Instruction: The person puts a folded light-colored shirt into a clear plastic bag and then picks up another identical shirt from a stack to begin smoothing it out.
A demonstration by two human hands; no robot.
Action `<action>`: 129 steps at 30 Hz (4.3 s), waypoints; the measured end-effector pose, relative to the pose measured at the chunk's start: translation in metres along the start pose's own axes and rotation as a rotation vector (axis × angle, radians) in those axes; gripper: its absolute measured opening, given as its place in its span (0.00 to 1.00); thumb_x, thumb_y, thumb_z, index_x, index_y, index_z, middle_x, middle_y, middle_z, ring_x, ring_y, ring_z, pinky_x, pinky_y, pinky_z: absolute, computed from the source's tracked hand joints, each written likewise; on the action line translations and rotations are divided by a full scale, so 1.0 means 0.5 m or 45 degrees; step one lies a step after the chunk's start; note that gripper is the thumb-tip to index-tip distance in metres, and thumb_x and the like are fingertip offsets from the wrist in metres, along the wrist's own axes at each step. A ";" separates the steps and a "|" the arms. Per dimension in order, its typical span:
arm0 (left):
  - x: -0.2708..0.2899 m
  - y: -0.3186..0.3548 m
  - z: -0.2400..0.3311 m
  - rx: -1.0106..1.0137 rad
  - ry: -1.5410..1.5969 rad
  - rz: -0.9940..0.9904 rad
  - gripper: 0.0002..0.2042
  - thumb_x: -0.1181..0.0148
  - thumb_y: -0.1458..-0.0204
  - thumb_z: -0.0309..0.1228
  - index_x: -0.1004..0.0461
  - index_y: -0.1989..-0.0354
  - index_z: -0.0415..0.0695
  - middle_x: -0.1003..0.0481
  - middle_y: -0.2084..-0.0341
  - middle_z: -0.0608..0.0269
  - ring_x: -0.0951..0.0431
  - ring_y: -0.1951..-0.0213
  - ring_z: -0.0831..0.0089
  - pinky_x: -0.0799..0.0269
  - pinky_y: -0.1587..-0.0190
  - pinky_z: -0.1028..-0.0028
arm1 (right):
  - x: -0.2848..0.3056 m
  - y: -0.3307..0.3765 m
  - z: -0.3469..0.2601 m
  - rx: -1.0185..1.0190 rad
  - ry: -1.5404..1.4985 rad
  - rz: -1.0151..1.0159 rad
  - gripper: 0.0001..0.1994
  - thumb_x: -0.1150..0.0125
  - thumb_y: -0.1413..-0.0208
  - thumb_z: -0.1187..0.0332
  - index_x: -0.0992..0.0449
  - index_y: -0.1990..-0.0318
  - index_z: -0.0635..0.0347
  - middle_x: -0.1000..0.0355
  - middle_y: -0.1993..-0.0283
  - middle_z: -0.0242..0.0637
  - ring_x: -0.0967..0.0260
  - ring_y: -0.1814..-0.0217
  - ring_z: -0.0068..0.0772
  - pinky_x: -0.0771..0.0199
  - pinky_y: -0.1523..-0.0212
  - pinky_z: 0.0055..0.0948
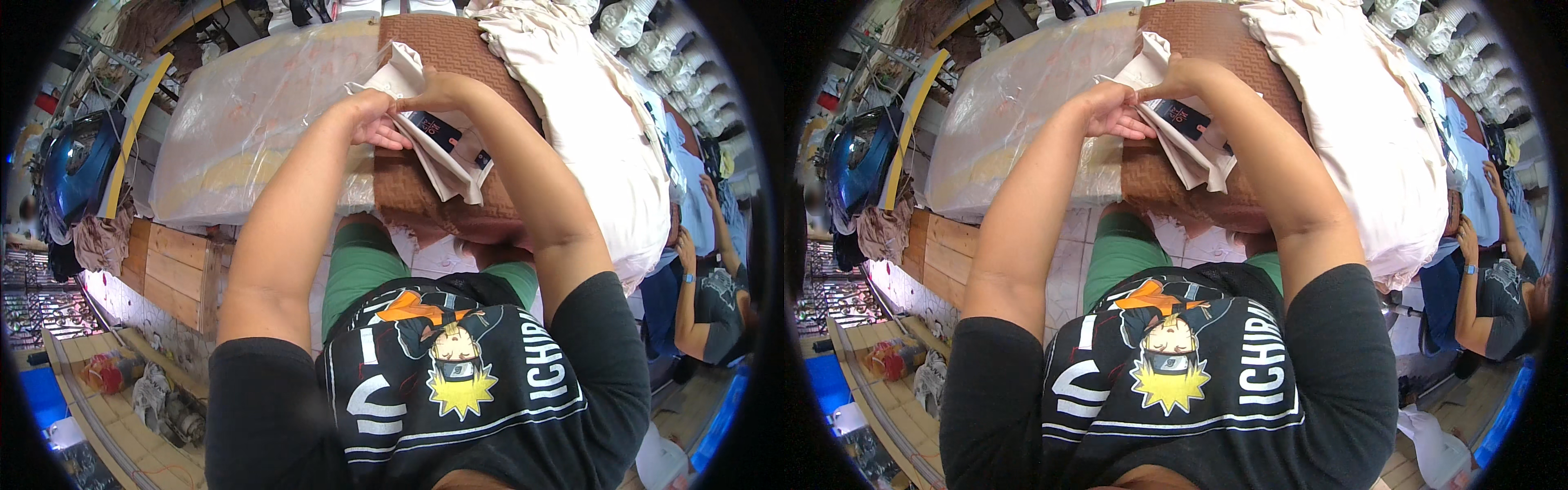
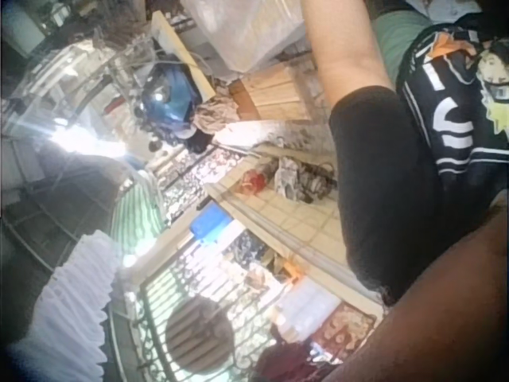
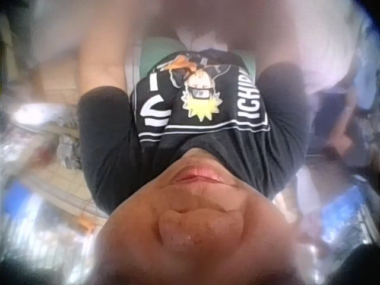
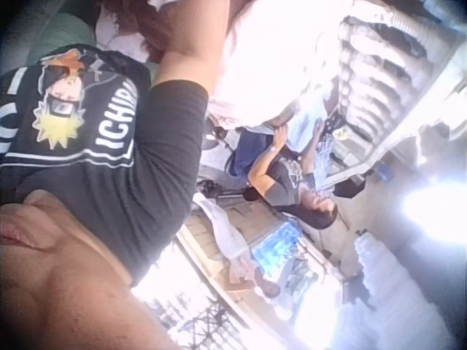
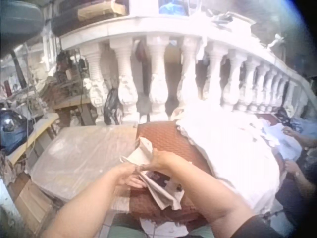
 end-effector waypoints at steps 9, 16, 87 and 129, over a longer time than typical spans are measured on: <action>0.026 -0.033 0.013 0.201 -0.265 0.037 0.21 0.63 0.53 0.27 0.41 0.48 0.37 0.28 0.56 0.50 0.27 0.52 0.54 0.66 0.39 0.42 | -0.007 0.019 -0.033 -0.057 0.031 -0.160 0.64 0.30 0.73 0.41 0.65 0.36 0.73 0.40 0.43 0.59 0.37 0.44 0.51 0.35 0.46 0.36; 0.013 -0.022 0.008 0.167 -0.590 0.145 0.22 0.59 0.52 0.34 0.38 0.46 0.42 0.29 0.52 0.50 0.31 0.47 0.60 0.64 0.39 0.44 | -0.039 0.055 -0.068 -0.225 0.113 0.052 0.58 0.30 0.71 0.48 0.62 0.34 0.58 0.43 0.40 0.51 0.39 0.41 0.47 0.35 0.45 0.38; -0.012 -0.082 -0.022 -0.903 -1.462 0.801 0.26 0.59 0.47 0.37 0.48 0.37 0.51 0.53 0.36 0.49 0.54 0.37 0.41 0.60 0.41 0.40 | 0.005 0.023 0.039 0.270 -0.377 0.019 0.39 0.33 0.68 0.47 0.32 0.47 0.63 0.33 0.47 0.52 0.34 0.45 0.44 0.35 0.46 0.34; -0.042 -0.152 -0.082 -1.065 -1.408 0.993 0.21 0.58 0.42 0.38 0.40 0.40 0.52 0.45 0.39 0.54 0.51 0.37 0.47 0.59 0.40 0.43 | -0.172 0.136 0.101 -0.359 -2.110 0.448 0.12 0.43 0.48 0.73 0.31 0.57 0.71 0.29 0.59 0.44 0.27 0.61 0.34 0.22 0.64 0.31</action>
Point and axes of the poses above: each hand's wrist, its own y-axis away from the middle knuckle, its own x-axis out of the back of the hand, z = x × y, the point moved 1 cm from there along -y, towards the middle knuckle
